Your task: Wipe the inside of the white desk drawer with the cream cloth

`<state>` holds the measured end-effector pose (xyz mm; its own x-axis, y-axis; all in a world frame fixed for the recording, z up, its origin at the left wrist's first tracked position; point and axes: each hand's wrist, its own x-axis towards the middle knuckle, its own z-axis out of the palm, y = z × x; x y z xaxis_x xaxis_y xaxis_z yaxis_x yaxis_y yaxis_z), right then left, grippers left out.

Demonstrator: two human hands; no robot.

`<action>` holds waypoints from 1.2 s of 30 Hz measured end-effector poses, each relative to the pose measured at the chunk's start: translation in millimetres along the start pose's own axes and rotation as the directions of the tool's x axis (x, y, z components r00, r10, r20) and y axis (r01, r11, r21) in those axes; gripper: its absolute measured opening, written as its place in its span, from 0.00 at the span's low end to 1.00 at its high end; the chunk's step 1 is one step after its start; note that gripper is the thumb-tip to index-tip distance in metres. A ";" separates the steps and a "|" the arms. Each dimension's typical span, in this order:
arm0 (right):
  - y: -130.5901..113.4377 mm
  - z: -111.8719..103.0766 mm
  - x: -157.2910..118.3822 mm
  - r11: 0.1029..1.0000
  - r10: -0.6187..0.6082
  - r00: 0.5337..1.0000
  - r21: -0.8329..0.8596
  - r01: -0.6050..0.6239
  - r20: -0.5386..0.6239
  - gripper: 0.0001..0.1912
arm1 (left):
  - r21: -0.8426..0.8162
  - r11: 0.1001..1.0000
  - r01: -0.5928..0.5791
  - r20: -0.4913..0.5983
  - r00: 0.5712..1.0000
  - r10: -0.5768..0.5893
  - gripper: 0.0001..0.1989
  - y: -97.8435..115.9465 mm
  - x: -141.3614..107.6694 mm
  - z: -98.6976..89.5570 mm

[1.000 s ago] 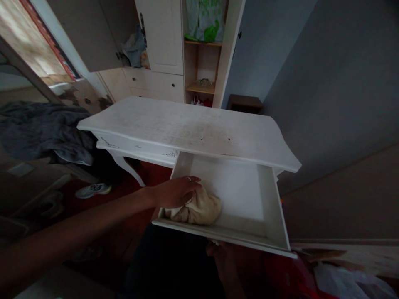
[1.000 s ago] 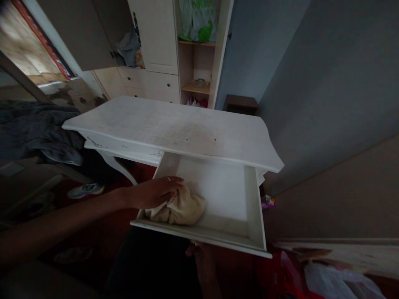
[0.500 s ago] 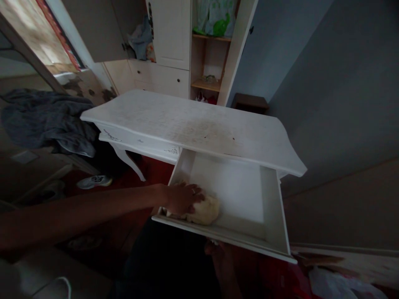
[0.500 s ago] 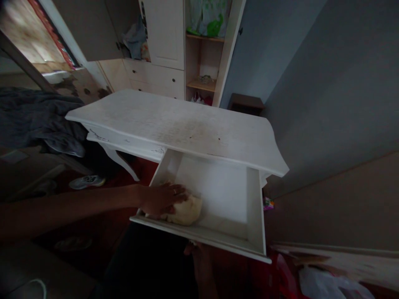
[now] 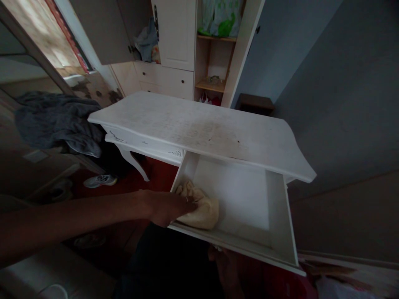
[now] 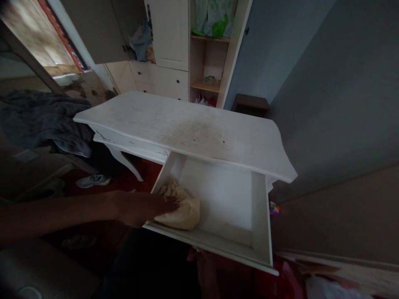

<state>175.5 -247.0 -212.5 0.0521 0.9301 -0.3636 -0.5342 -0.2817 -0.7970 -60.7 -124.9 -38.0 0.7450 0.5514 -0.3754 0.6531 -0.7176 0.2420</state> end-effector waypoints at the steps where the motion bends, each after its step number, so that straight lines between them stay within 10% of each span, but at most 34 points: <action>1: -0.6 0.6 0.0 1.000 -0.005 1.000 -0.006 0.005 0.008 0.19 | 0.015 0.999 -0.036 -0.014 0.999 0.036 0.44 0.5 2.3 3.9; 9: -8.5 3.4 -0.8 0.995 -0.071 0.995 -0.064 0.076 0.076 0.19 | 0.303 0.941 -0.149 -0.189 0.959 0.213 0.21 27.5 35.1 5.9; 14: -13.1 5.6 -0.3 0.996 -0.037 0.996 -0.075 0.043 0.085 0.19 | 0.141 0.986 -0.087 -0.143 0.984 0.107 0.28 47.6 42.6 6.3; 24: 0.0 -12.6 4.7 0.988 -0.006 0.992 -0.155 0.025 0.126 0.23 | 0.058 0.998 -0.018 -0.088 0.996 0.023 0.40 5.5 53.0 25.7; 36: 2.7 -13.3 5.7 0.989 -0.062 0.993 -0.125 0.075 0.101 0.23 | 0.396 0.918 -0.023 -0.241 0.962 0.128 0.19 -12.4 53.0 15.8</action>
<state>185.6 -245.6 -223.1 -0.0003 0.9649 -0.2627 -0.4196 -0.2386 -0.8758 -31.4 -93.6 -75.0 0.8331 0.5412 -0.1148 0.5285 -0.8399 -0.1236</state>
